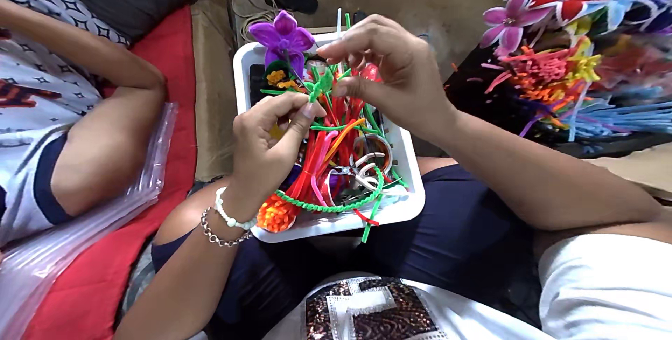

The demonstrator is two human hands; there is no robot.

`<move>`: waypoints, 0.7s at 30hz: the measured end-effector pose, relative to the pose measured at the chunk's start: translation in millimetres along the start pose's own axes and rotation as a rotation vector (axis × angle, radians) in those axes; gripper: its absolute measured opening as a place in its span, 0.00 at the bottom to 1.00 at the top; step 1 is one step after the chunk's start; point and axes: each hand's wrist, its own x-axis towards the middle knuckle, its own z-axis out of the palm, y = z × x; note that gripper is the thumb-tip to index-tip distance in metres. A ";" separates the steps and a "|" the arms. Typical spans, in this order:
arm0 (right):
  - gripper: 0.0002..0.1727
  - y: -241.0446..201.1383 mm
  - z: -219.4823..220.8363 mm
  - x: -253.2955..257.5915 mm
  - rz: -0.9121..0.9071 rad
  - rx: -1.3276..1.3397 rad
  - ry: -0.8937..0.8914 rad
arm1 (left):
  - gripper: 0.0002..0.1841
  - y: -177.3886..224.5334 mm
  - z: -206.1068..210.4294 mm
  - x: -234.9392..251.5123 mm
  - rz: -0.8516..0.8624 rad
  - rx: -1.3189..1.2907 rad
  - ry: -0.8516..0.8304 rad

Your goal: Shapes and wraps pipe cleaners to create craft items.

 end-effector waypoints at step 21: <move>0.09 -17.1 -5.0 -1.4 0.020 -0.176 -0.152 | 0.11 -2.1 -5.5 2.2 0.024 -0.026 -0.032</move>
